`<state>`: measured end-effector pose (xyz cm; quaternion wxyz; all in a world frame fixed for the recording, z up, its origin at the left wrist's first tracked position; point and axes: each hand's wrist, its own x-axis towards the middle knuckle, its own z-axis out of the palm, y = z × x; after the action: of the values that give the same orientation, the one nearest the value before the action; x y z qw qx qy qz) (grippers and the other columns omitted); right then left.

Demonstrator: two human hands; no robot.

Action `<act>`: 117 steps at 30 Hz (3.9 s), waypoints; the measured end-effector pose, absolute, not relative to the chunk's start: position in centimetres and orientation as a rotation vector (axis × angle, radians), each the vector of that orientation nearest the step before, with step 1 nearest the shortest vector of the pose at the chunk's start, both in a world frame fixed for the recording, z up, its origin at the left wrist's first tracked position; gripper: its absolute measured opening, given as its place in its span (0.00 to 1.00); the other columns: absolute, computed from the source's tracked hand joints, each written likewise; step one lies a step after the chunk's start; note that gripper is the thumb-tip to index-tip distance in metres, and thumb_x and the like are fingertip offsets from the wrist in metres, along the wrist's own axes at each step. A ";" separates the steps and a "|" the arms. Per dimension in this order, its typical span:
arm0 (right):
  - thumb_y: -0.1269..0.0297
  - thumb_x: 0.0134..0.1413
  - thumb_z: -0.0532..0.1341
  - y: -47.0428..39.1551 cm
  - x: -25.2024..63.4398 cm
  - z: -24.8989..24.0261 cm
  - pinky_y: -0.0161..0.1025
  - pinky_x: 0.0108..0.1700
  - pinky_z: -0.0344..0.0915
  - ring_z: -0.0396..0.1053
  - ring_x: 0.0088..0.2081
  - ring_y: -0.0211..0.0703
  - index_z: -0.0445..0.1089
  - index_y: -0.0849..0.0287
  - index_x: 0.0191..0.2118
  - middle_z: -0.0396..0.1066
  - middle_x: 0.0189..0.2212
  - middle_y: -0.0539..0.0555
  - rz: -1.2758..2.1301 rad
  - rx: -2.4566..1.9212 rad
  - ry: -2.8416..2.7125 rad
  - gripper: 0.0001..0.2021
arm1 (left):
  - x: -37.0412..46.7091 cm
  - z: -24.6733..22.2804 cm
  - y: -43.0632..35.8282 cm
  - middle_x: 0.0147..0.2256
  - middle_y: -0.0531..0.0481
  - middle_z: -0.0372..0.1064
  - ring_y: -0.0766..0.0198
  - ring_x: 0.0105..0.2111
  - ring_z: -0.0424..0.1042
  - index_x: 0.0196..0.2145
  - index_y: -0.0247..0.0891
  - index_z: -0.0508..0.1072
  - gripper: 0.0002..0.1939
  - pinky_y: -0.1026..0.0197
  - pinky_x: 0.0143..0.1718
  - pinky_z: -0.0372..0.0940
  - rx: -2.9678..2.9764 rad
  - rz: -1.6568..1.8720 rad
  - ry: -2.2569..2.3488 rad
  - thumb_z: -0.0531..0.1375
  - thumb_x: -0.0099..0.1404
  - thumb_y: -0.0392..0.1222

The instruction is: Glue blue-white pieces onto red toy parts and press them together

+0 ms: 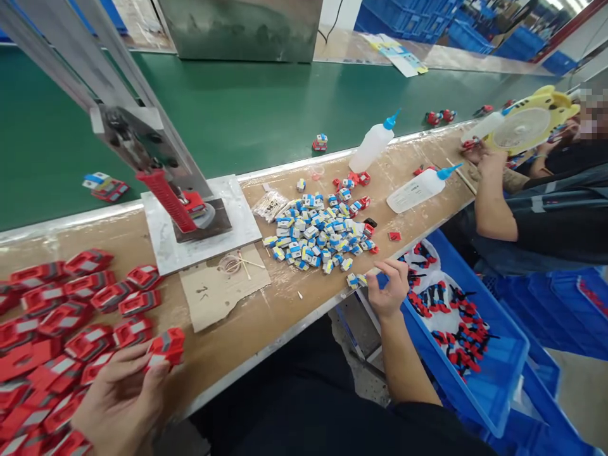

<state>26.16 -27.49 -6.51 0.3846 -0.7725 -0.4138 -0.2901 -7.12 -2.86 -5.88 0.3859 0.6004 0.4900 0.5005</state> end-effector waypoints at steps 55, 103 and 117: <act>0.63 0.68 0.49 -3.7 38.1 1.8 0.57 0.51 0.70 0.74 0.46 0.63 0.73 0.55 0.37 0.81 0.42 0.68 -0.208 -2.071 -2.552 0.15 | -9.0 -7.5 -5.7 0.62 0.44 0.68 0.58 0.54 0.82 0.35 0.37 0.77 0.09 0.61 0.49 0.82 1.954 1.520 0.560 0.70 0.65 0.26; 0.60 0.73 0.60 -11.0 14.2 2.0 0.36 0.28 0.58 0.66 0.21 0.35 0.82 0.54 0.42 0.75 0.22 0.48 0.915 -1.253 -2.237 0.12 | -5.1 -2.8 -7.9 0.18 0.50 0.63 0.68 0.18 0.57 0.22 0.37 0.69 0.42 0.63 0.19 0.52 0.819 0.558 0.798 0.50 0.63 0.82; 0.60 0.75 0.56 -11.2 14.7 3.0 0.39 0.27 0.53 0.62 0.20 0.35 0.75 0.55 0.30 0.68 0.19 0.48 0.877 -1.189 -2.488 0.19 | -5.6 -1.4 -8.4 0.20 0.49 0.63 0.63 0.23 0.61 0.21 0.38 0.69 0.41 0.60 0.26 0.56 1.063 0.518 0.796 0.44 0.72 0.76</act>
<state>14.70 -11.23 3.03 0.1238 -0.4078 -0.8532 0.3007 -5.61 -8.42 -1.42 0.7567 0.4876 0.3651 0.2376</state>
